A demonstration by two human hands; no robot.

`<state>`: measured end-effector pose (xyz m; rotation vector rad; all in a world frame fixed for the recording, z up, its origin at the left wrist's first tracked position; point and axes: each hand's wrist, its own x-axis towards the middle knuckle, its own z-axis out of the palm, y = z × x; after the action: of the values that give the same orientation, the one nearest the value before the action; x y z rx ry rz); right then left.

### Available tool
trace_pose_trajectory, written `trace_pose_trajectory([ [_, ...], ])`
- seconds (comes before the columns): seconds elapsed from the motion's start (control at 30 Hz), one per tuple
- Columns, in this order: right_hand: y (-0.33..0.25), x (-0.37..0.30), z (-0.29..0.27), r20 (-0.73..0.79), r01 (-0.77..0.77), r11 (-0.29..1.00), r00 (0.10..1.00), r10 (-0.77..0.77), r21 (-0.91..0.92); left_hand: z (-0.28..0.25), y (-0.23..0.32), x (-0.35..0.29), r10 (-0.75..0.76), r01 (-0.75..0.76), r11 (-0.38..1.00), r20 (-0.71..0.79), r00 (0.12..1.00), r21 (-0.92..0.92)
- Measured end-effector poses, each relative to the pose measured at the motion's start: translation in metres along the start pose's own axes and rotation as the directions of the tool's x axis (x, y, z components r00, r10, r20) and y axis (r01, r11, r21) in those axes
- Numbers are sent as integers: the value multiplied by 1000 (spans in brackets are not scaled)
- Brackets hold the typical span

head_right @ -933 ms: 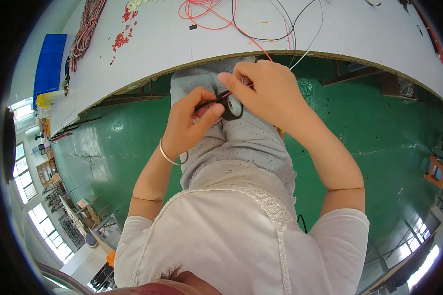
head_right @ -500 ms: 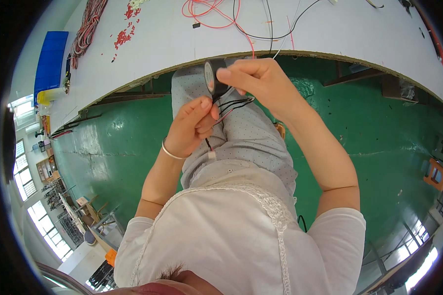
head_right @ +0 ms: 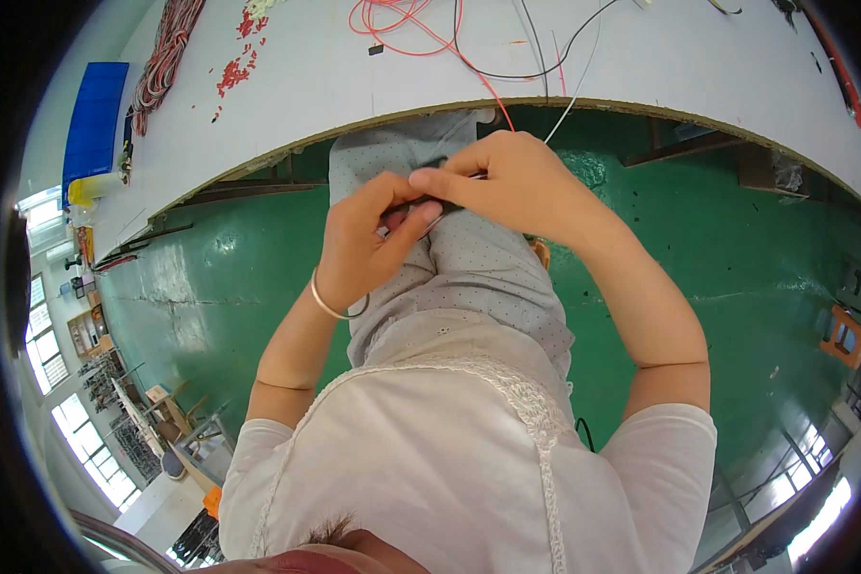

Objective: The recorder is assembling electrical wire harnesses by wrapping them with black tape and attaching small white plastic connectors.

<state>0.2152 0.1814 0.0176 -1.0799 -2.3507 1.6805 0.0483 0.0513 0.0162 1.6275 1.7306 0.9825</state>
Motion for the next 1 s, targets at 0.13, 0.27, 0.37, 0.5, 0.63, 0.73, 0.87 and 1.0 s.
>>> trace_pose_trajectory([
  [0.13, -5, 5, 13, -50, 63, 915, 998, -47, 399, 11, -12, -3, 280, -235, 934, -144, 949, 269],
  [0.27, 6, 5, 7, -33, 130, 693, 988, -151, 709, -1, -27, -10, -292, 400, 644, 274, 916, -652],
  [0.37, 11, -1, 8, -22, 293, 709, 931, -365, 641, -4, -32, -13, -258, 615, 149, 570, 780, -774],
  [0.5, 15, 1, 2, -94, 532, 783, 841, -532, 324, -11, -48, -8, -184, 588, -40, 585, 790, -808],
  [0.63, 0, -7, 5, -256, 326, 944, 918, -303, 52, -2, -25, -1, -367, 519, 605, 367, 855, -603],
  [0.73, -8, -5, 7, -221, 134, 987, 969, -111, 89, 1, -24, -5, -205, 210, 895, 55, 977, -393],
  [0.87, -6, 8, 14, -42, 76, 995, 996, -74, 69, 6, -14, -4, 139, -106, 980, -198, 970, 169],
  [1.0, -3, 16, 14, -99, 138, 930, 989, -111, 341, 15, -19, -14, -80, 57, 985, -144, 986, -161],
])
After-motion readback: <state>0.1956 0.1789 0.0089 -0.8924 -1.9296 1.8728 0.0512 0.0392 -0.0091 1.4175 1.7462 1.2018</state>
